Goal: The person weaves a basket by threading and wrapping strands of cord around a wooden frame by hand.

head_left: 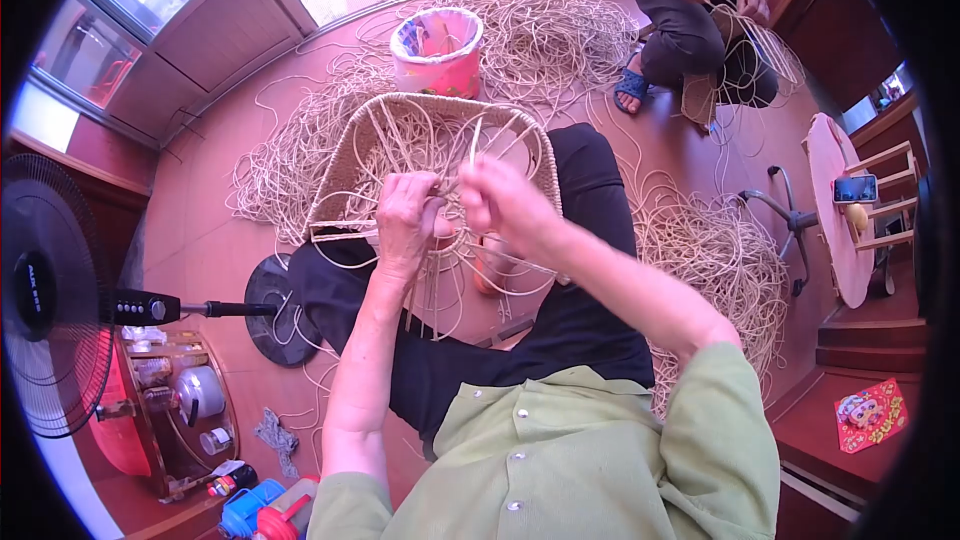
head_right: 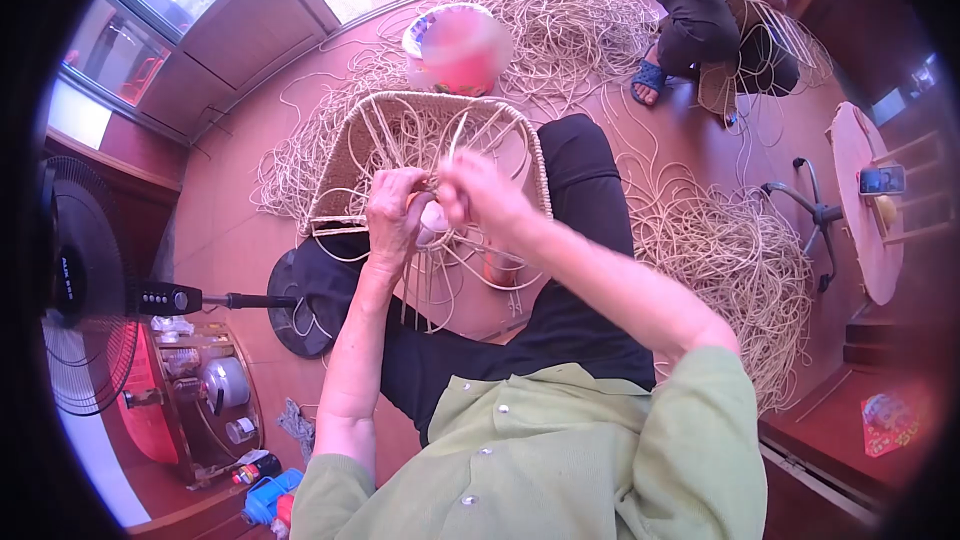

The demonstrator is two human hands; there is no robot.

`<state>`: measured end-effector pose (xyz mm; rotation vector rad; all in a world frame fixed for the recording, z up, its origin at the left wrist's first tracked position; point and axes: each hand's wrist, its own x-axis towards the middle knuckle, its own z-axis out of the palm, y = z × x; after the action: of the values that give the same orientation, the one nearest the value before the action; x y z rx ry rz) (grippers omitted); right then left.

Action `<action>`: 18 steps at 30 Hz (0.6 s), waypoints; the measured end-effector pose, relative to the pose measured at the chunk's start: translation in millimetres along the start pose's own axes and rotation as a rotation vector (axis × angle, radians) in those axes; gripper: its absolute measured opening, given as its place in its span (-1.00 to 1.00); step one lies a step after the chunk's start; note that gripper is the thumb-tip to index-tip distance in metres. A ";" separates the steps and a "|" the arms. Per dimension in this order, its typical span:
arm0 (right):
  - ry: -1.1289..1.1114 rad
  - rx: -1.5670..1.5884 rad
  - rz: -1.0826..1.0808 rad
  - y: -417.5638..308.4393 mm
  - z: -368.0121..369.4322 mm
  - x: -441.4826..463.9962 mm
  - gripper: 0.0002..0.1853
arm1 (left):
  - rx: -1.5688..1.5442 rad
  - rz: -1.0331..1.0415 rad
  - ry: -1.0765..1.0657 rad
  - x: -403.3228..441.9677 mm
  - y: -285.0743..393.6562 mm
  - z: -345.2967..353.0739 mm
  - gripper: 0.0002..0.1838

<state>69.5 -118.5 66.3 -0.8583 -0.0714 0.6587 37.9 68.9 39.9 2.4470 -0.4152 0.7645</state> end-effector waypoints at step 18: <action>0.281 -0.734 -0.381 -88.3 -47.6 -6.2 -0.80 | 0.223 0.149 0.036 30.6 37.8 24.9 -0.85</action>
<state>124.4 -195.7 99.6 -1.5873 -0.2252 0.1303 56.5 20.1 56.0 2.6256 -0.5282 0.9619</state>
